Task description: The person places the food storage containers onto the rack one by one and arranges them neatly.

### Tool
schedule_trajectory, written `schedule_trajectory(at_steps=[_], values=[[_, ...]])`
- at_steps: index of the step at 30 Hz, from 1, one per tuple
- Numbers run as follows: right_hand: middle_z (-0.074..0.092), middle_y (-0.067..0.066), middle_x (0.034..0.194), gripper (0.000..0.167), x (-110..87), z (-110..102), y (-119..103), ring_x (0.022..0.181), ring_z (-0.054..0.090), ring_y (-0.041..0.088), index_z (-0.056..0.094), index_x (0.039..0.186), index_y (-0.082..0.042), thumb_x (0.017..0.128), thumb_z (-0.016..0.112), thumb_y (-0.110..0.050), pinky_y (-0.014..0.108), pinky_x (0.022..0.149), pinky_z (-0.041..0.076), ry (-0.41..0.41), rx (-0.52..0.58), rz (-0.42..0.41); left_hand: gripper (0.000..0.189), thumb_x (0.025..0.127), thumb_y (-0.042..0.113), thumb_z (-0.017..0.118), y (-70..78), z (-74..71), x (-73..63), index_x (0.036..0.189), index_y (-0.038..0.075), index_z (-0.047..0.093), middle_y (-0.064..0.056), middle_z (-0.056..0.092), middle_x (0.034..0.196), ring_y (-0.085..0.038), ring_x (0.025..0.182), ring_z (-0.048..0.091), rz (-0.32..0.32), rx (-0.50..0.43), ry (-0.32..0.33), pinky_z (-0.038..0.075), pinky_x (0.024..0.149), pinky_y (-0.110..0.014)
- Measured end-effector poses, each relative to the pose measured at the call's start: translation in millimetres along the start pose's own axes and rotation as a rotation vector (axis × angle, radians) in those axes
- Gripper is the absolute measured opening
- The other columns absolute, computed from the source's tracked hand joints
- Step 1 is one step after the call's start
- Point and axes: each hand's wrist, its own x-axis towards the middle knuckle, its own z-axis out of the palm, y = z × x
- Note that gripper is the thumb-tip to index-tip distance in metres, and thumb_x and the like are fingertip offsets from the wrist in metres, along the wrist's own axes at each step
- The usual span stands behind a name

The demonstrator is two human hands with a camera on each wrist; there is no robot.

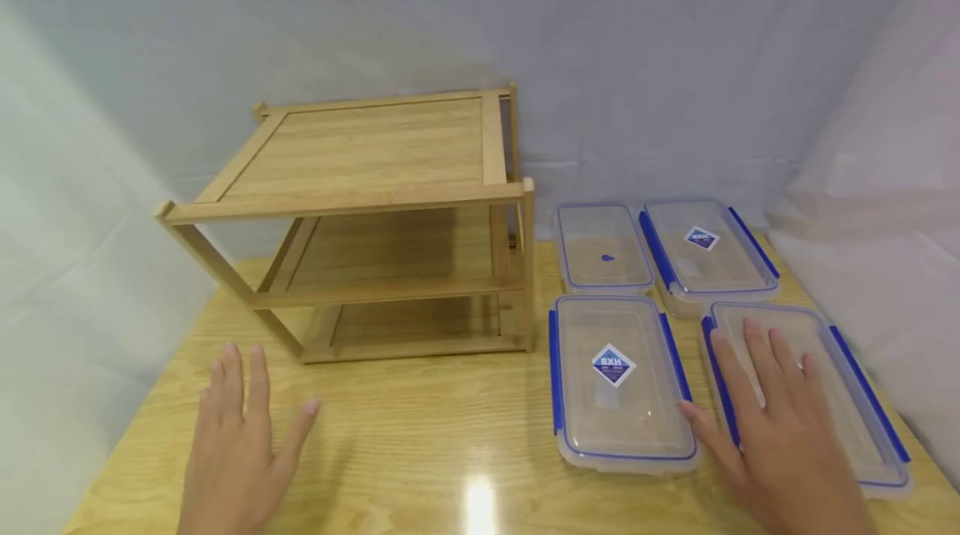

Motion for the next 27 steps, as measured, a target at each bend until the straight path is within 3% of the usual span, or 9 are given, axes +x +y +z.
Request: schedule_trajectory(at_steps=[4,10,17,20,27], values=[[0.025,0.035,0.158,0.089,0.4,-1.9,7.7,0.149,0.014,0.05,0.037,0.155,0.0,0.101,0.032,-0.071,0.062,0.122,0.005,0.078,0.02,-0.026,0.088,0.104,0.048,0.053,-2.4,-3.7,4.6,0.161,-0.002,0.006,-0.026,-0.006,0.165,-0.046,0.152,-0.003,-0.024,-0.032,-0.021,0.0,0.122,-0.06],[0.035,0.042,0.148,0.09,2.0,-2.2,17.8,0.139,0.028,0.061,0.047,0.146,0.007,0.1,0.037,-0.07,0.069,0.116,0.015,0.218,0.062,-0.059,0.088,0.105,0.045,0.053,-7.6,-8.4,13.9,0.16,-0.003,0.005,-0.028,-0.002,0.165,-0.049,0.151,0.0,-0.036,-0.087,-0.015,0.005,0.121,-0.063],[0.036,0.039,0.15,0.096,-3.1,-6.0,28.8,0.137,0.032,0.06,0.045,0.149,0.003,0.096,0.032,-0.077,0.065,0.117,0.019,0.186,0.022,0.104,0.086,0.105,0.04,0.054,-13.2,-16.3,26.1,0.159,-0.006,0.004,-0.031,0.002,0.164,-0.05,0.15,0.004,-0.024,-0.136,0.012,0.006,0.121,-0.062],[0.038,0.038,0.149,0.098,-4.6,-6.4,35.5,0.134,0.036,0.06,0.047,0.148,0.001,0.094,0.035,-0.079,0.065,0.116,0.023,0.199,0.001,0.134,0.086,0.106,0.04,0.054,-15.7,-18.5,31.9,0.159,-0.006,0.004,-0.031,0.002,0.164,-0.051,0.15,0.005,-0.034,-0.158,0.017,0.008,0.12,-0.063],[0.035,0.035,0.153,0.084,-9.3,-9.0,47.3,0.135,0.034,0.061,0.041,0.155,-0.008,0.094,0.064,-0.061,0.069,0.114,0.021,0.153,0.004,0.267,0.086,0.106,0.039,0.054,-20.7,-22.1,44.8,0.159,-0.006,0.004,-0.032,0.003,0.163,-0.055,0.148,0.009,-0.035,-0.216,0.04,0.013,0.117,-0.069]])
